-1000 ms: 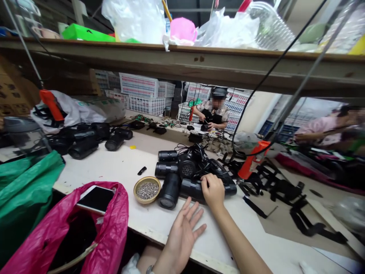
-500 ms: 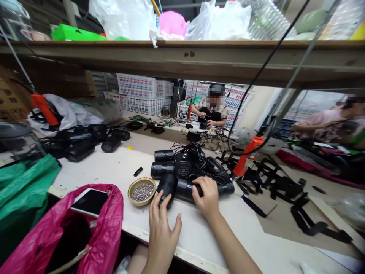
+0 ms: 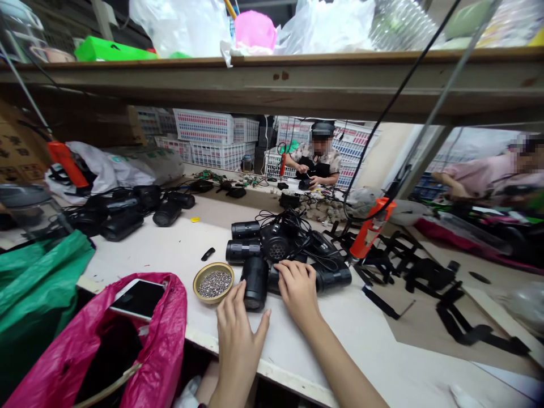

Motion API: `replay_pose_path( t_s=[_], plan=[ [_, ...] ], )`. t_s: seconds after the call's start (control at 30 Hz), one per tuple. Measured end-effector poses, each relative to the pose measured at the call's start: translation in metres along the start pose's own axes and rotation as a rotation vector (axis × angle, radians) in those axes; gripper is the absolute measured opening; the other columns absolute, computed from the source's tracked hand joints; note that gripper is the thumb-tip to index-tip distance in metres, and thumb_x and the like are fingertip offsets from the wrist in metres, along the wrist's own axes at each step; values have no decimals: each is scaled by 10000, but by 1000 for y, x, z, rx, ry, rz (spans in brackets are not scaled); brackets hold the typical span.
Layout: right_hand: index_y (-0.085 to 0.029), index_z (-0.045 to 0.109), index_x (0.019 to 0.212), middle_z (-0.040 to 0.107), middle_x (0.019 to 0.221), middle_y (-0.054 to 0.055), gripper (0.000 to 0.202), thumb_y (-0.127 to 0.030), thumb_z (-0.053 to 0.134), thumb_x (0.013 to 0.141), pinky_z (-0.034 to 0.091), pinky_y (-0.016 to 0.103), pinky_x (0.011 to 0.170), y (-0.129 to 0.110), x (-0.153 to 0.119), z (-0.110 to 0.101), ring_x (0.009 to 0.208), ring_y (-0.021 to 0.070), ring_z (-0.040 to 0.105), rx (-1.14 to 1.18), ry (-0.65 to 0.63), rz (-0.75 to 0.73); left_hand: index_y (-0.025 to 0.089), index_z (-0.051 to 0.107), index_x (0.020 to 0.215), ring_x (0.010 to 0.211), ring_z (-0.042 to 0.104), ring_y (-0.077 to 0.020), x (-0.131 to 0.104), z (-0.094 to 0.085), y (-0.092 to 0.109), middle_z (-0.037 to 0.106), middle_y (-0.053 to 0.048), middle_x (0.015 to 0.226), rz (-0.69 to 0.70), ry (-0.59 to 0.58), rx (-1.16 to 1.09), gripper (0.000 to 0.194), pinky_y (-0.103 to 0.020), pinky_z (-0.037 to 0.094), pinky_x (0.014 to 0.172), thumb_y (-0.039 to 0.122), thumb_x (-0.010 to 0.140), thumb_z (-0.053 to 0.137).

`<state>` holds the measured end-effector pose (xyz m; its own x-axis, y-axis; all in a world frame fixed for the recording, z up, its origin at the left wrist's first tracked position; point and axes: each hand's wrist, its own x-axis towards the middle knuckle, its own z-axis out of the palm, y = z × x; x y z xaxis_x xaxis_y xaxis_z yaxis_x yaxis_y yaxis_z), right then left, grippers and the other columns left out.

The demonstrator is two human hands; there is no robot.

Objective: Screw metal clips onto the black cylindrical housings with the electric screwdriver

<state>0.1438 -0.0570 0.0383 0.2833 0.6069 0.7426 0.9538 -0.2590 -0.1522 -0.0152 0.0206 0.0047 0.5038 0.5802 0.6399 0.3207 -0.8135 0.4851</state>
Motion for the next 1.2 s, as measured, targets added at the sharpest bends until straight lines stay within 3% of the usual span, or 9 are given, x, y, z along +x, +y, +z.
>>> replay_pose_path(
  t_s=[0.17, 0.27, 0.57, 0.8, 1.0, 1.2],
  plan=[
    [-193, 605, 1195, 640, 1191, 79, 312, -54, 460, 955, 292, 467, 989, 2, 1, 0, 1095, 285, 552, -17, 11, 3, 344, 291, 1560, 1403, 451, -405, -4, 0, -2, 249, -160, 1604, -102, -217, -76, 653, -578, 541, 1010, 356, 964, 559],
    [-190, 609, 1169, 645, 1171, 72, 290, -60, 462, 955, 289, 465, 990, 1, 1, -2, 1089, 278, 553, -19, 25, 8, 348, 339, 1533, 1453, 411, -392, -3, 0, -3, 226, -147, 1618, -163, -272, -175, 606, -560, 528, 1050, 347, 965, 549],
    [-190, 626, 1121, 659, 1112, 77, 251, -72, 479, 956, 274, 475, 993, 6, -1, -3, 1070, 282, 561, -59, 64, 26, 288, 475, 1428, 1403, 473, -349, -2, -1, 1, 402, -150, 1473, -212, -206, -286, 490, -565, 498, 1085, 387, 958, 574],
    [-195, 615, 1256, 634, 1078, 84, 340, -106, 461, 967, 281, 486, 980, 11, -1, -7, 1061, 290, 559, -116, 70, 16, 232, 506, 1360, 1297, 566, -316, 2, -11, -6, 569, -151, 1368, -319, -169, -505, 533, -523, 503, 1066, 486, 910, 639],
    [-179, 626, 1165, 621, 1034, 96, 269, -144, 407, 1013, 291, 479, 964, 16, 0, -5, 1021, 291, 562, -155, 121, 56, 206, 493, 1298, 1042, 708, -270, 8, -35, 10, 600, -161, 1328, -587, -155, -845, 651, -346, 609, 793, 587, 820, 717],
    [-153, 572, 1167, 609, 1032, 123, 277, -335, 408, 1038, 330, 471, 931, 22, -1, -8, 985, 317, 558, -123, 153, 92, 211, 504, 1242, 1023, 718, -230, 23, -61, 20, 618, -135, 1293, -623, -57, -944, 615, -295, 607, 820, 564, 797, 739]
  ],
)
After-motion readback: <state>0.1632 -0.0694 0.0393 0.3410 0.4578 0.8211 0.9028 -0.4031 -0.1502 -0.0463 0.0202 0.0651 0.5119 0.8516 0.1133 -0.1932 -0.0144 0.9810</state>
